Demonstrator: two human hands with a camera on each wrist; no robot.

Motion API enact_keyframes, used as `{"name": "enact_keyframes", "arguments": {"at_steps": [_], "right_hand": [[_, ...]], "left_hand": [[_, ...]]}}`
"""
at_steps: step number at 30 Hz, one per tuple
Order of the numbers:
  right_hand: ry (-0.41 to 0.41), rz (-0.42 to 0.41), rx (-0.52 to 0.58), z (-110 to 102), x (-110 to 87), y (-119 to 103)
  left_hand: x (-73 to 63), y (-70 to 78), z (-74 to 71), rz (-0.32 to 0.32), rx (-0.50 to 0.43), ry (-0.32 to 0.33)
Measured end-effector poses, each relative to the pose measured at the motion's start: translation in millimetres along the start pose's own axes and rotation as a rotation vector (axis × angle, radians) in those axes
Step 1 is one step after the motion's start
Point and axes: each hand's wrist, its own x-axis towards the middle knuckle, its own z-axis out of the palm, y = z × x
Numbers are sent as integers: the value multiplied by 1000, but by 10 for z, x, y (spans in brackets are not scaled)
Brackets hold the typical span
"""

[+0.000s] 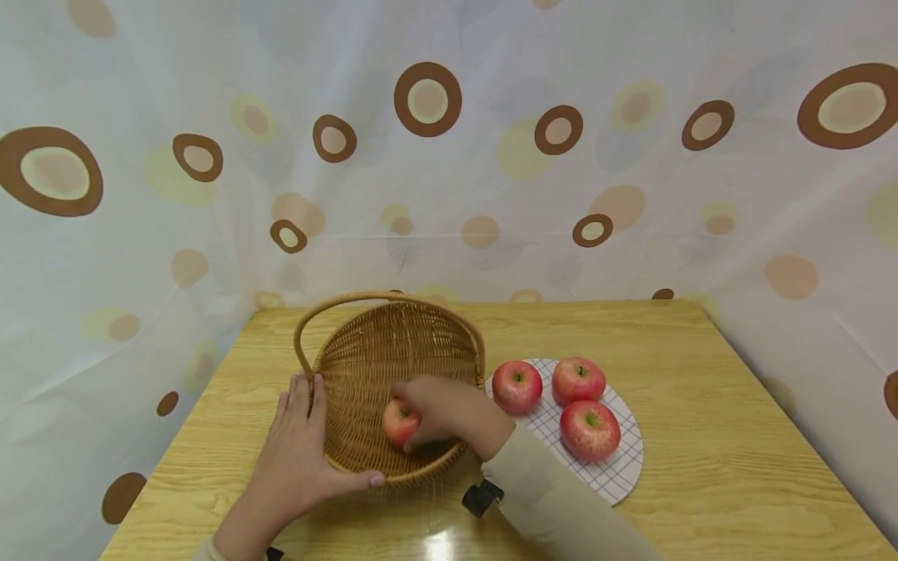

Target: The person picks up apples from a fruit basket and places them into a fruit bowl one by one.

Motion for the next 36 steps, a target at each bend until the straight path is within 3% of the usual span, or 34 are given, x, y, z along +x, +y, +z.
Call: {"name": "enact_keyframes", "arguments": {"at_steps": [13,36], "right_hand": [[22,-54,14,37,-59,-67],[148,-159,62,32,-157,-95]], "left_hand": [[-13,3,2,40,28,51],[0,-2,1,12,2,11]]}}
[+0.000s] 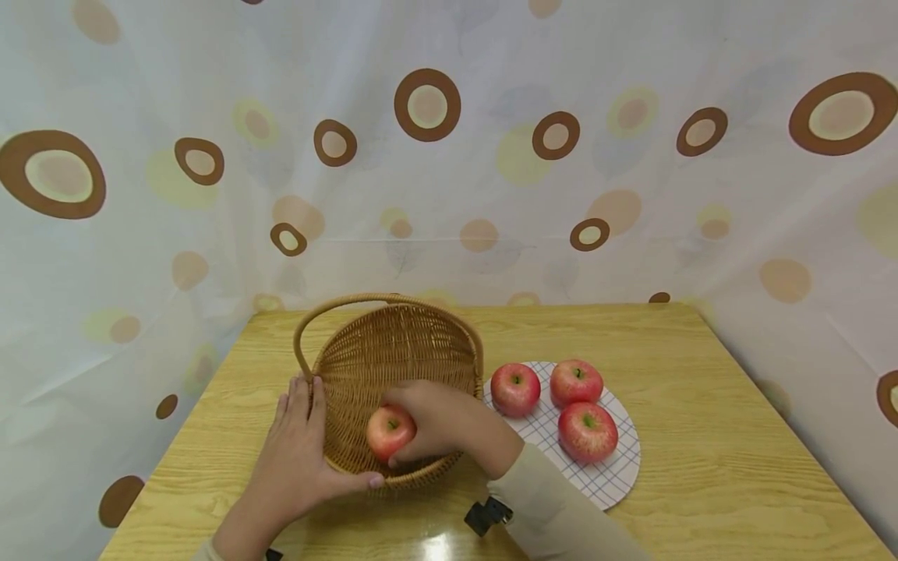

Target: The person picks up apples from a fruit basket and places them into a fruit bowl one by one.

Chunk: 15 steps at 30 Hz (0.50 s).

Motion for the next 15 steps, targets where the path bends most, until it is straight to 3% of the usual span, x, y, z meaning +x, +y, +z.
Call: {"name": "enact_keyframes", "arguments": {"at_steps": [15], "right_hand": [[195,-90,41,-202,-245,-23]], "left_hand": [[-5,10,-9,-5,1,-4]]}}
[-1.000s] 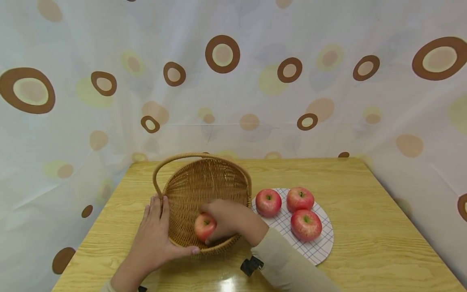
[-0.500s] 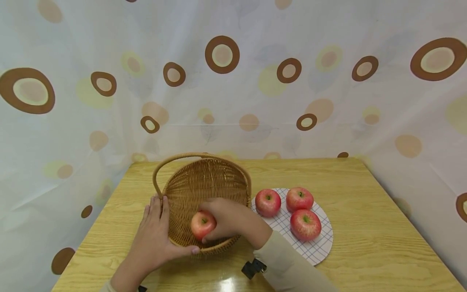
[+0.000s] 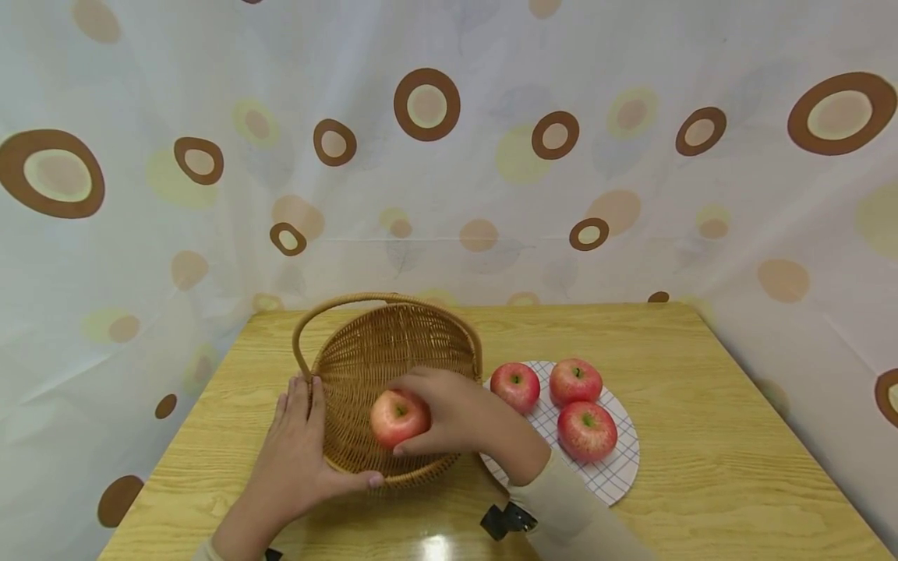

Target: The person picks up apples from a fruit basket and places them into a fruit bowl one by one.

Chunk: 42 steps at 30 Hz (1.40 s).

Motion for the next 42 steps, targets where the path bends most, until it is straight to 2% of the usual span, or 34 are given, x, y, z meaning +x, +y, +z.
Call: {"name": "enact_keyframes", "arguments": {"at_steps": [5,15,20,28,30,35,38,42], "right_hand": [[47,-17,23,-97,-105,-18],[69,47,37,-252,-274,-46],[99,18,37,-310,-313,-62],[126,-56,105,-377,-447,17],[130,-70,153,-398,-485,28],[131,-8,217,-472,-604,17],[150,26,183,-529,-687,19],[179,25,155,-607,-781,31]], "left_hand": [[-1,8,5,-4,-2,-1],[-6,4,9,6,7,3],[-11,1,8,9,9,19],[-12,1,15,8,9,16],[-12,3,12,6,10,9],[-9,1,7,4,10,-1],[-5,-3,11,7,8,5],[5,-13,24,8,-5,18]]}}
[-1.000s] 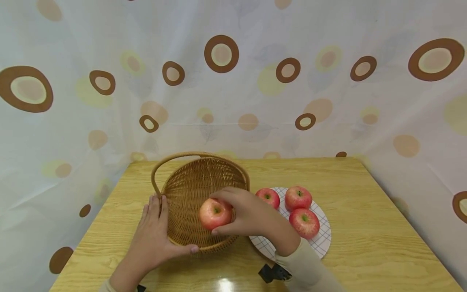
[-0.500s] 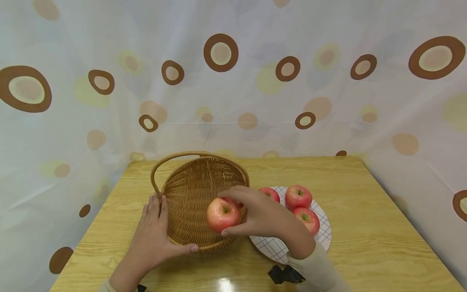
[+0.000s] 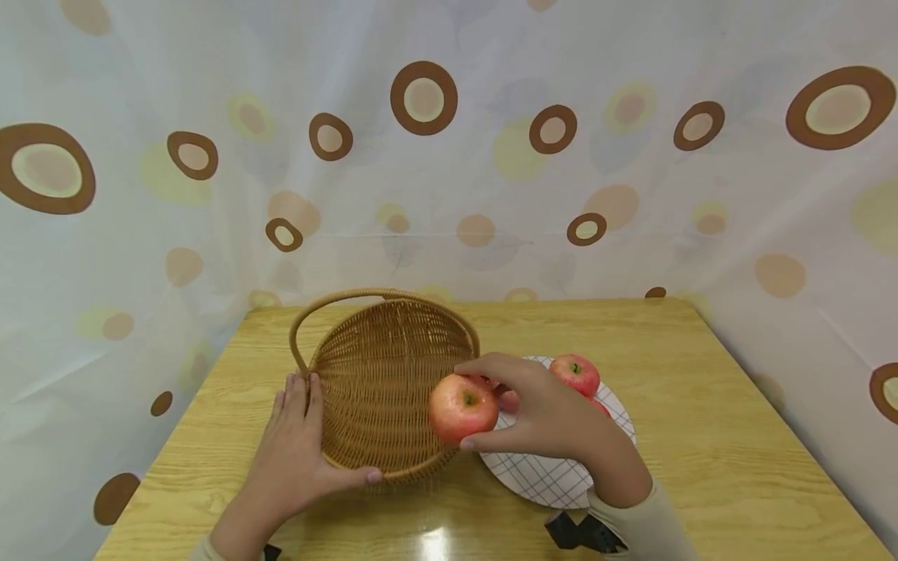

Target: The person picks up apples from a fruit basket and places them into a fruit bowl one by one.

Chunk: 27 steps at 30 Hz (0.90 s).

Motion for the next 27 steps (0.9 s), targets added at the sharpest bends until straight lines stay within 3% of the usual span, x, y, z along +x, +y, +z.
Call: {"name": "enact_keyframes", "arguments": {"at_steps": [10,15,27], "right_hand": [[21,-21,18,-67,-196,118],[31,36,8,-72,-285,152],[4,85,-14,-84,-444,278]], "left_hand": [[12,-16,1,-11,-1,-16],[13,-13,0,-16,7,-21],[17,-17,3,-13,15,-15]]}}
